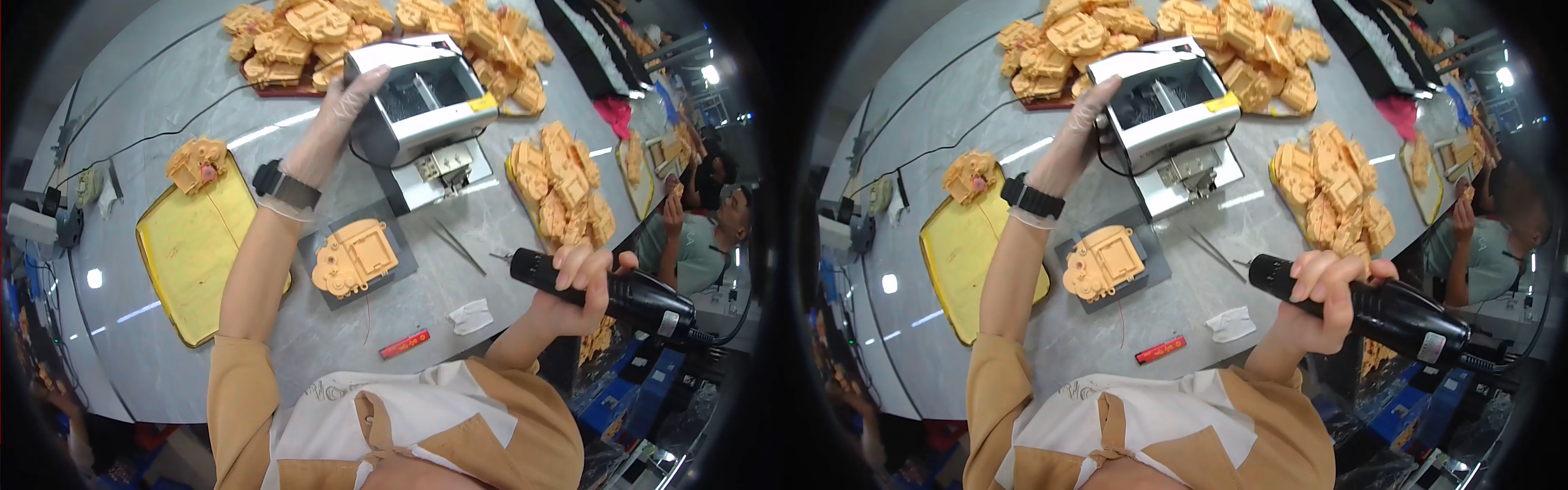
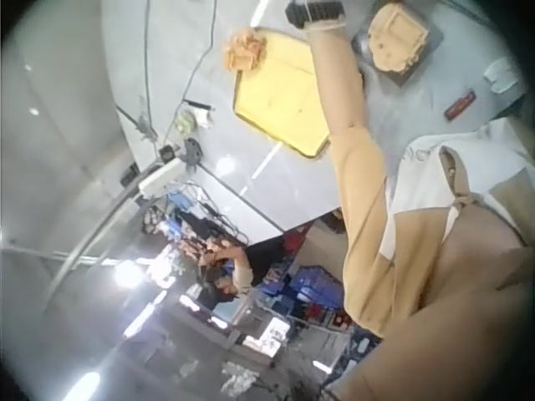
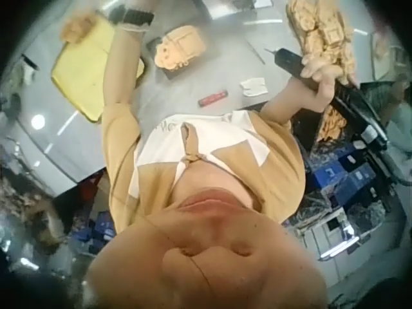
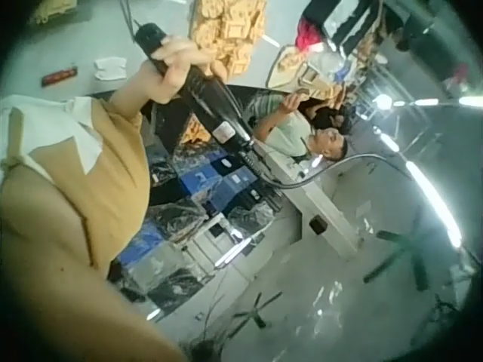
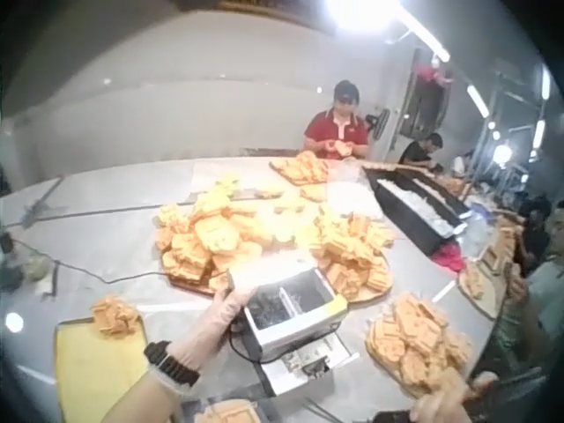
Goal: The person assembles plastic toy tank components by joining plastic parts with screws using an electric screwdriver.
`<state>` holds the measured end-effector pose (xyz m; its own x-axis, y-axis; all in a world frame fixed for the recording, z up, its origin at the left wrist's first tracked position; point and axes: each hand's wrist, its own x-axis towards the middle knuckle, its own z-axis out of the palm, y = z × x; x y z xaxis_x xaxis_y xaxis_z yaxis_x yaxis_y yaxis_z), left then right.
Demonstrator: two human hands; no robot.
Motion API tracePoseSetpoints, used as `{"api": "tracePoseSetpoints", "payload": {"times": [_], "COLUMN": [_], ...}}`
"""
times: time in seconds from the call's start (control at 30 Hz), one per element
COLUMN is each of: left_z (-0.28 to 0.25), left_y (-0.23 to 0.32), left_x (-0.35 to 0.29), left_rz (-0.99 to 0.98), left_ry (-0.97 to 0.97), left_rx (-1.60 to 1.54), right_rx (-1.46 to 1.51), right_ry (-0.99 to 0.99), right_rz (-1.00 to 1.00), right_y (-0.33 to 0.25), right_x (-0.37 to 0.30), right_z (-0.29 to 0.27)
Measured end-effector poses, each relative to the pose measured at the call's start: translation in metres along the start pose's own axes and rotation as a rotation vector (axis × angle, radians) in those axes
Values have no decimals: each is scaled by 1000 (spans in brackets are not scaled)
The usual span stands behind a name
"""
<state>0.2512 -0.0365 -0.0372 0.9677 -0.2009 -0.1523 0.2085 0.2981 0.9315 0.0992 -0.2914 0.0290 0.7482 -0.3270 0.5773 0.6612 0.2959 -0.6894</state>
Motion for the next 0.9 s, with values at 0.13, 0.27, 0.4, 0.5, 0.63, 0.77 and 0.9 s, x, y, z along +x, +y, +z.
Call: {"api": "tracePoseSetpoints", "payload": {"times": [0.13, 0.27, 0.4, 0.5, 0.63, 0.77, 0.9], "left_z": [14, 31, 57, 64, 43, 46, 47], "left_y": [-5, -15, -24, -29, -7, 39, 12], "left_x": [11, 27, 30, 29, 10, -106, -186], "left_rz": [-34, 29, 88, 159, 101, 384, 334], "left_ry": [-41, -43, 2, 61, 42, 53, -88], "left_rx": [1, 44, 26, 114, 326, 666, 1398], "right_rx": [-36, -32, -40, -32, -119, -86, -114], "right_ry": [109, 125, 125, 139, 70, 62, 135], "right_rz": [11, 46, 57, 73, 69, -31, 72], "right_y": [3, 15, 17, 18, 19, -7, -7], "right_x": [-3, -3, -3, -4, -3, -11, -21], "right_z": [-17, -15, -5, 6, 16, -1, 0]}}
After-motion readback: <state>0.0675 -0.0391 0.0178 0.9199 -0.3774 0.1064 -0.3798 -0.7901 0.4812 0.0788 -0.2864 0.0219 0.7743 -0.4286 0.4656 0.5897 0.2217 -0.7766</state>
